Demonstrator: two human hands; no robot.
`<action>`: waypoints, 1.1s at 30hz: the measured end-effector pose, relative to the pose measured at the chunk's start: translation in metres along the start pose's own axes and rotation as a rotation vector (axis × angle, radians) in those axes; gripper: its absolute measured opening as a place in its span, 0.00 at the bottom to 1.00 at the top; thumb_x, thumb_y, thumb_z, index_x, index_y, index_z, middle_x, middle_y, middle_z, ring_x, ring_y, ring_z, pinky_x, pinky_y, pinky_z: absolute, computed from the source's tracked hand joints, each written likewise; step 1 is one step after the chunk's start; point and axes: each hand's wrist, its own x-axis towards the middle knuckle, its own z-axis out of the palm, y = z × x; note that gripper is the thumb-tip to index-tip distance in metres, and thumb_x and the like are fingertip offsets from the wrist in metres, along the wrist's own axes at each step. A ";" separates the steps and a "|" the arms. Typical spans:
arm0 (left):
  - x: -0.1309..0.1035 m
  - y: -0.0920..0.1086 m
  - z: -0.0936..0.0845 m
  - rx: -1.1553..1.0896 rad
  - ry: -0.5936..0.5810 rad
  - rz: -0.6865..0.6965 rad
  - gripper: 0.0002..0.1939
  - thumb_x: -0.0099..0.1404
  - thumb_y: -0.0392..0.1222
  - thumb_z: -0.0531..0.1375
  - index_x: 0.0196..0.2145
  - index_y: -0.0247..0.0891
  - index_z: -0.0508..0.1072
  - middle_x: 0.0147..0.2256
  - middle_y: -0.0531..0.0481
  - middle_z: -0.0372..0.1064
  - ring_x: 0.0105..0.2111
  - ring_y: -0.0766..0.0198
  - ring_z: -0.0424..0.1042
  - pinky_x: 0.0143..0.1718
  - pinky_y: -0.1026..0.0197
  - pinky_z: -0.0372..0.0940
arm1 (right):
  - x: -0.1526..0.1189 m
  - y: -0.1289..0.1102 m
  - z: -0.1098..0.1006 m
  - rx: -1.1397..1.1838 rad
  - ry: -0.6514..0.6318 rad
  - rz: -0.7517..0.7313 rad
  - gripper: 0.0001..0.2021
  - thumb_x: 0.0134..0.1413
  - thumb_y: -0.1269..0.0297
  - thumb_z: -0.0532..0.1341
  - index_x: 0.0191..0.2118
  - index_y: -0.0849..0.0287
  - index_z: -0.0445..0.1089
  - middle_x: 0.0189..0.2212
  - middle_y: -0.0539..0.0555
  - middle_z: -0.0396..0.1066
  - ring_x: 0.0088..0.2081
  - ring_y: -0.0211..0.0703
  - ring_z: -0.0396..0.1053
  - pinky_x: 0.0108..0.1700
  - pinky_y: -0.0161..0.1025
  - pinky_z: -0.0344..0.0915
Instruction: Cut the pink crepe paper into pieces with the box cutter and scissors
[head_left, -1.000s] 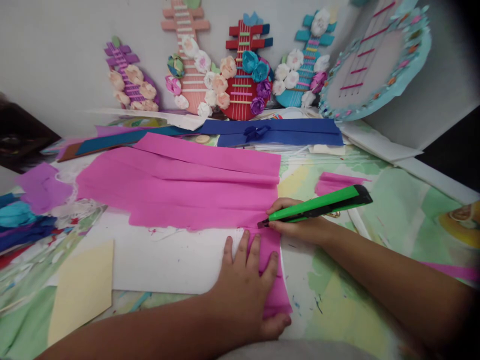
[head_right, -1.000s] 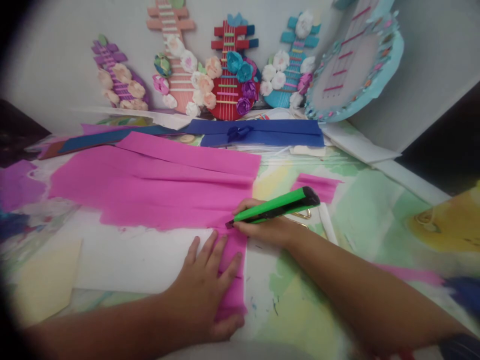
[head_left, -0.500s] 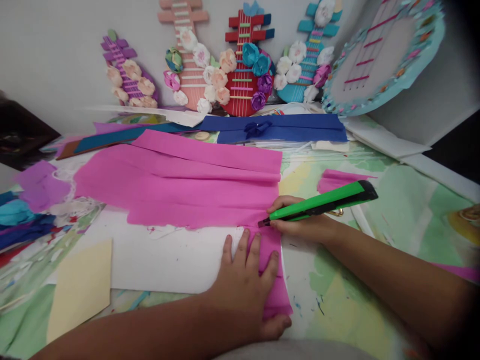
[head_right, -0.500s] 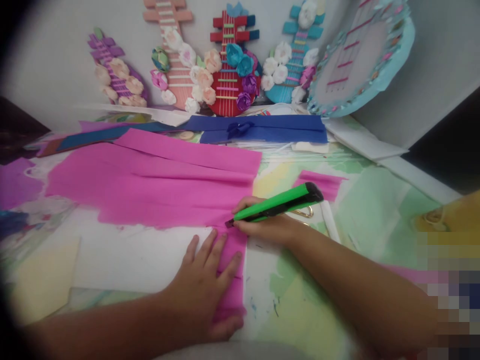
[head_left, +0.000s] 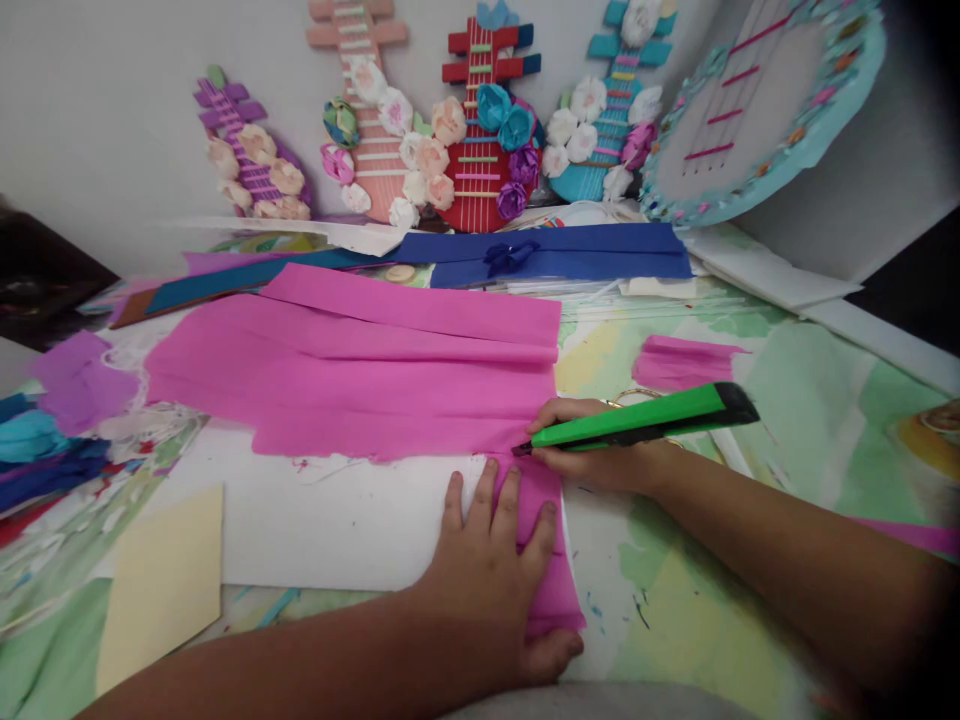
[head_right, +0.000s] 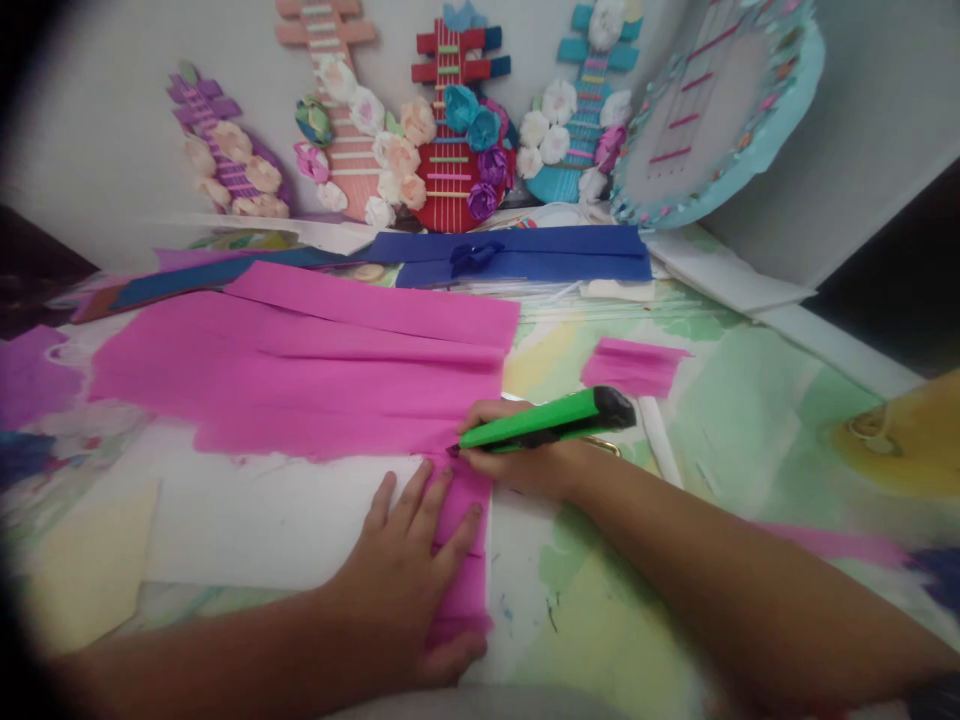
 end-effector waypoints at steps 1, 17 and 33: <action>0.000 0.000 0.000 0.000 -0.005 -0.001 0.41 0.55 0.66 0.41 0.58 0.37 0.46 0.59 0.32 0.34 0.56 0.34 0.28 0.48 0.30 0.31 | 0.000 0.000 -0.001 0.036 -0.009 0.009 0.05 0.44 0.63 0.58 0.29 0.58 0.66 0.27 0.49 0.68 0.29 0.35 0.65 0.30 0.31 0.62; 0.001 -0.002 0.005 0.019 0.049 0.011 0.41 0.54 0.67 0.41 0.58 0.38 0.47 0.59 0.33 0.36 0.56 0.34 0.31 0.48 0.30 0.32 | 0.000 0.000 -0.007 0.149 -0.020 0.018 0.04 0.44 0.68 0.58 0.29 0.59 0.63 0.27 0.49 0.66 0.28 0.33 0.65 0.28 0.29 0.62; 0.002 -0.001 0.004 0.014 0.038 0.010 0.41 0.54 0.67 0.42 0.58 0.38 0.47 0.59 0.32 0.35 0.56 0.34 0.30 0.47 0.29 0.31 | 0.001 -0.001 -0.009 0.152 -0.056 0.045 0.05 0.44 0.65 0.58 0.28 0.59 0.62 0.26 0.49 0.66 0.27 0.33 0.64 0.28 0.30 0.61</action>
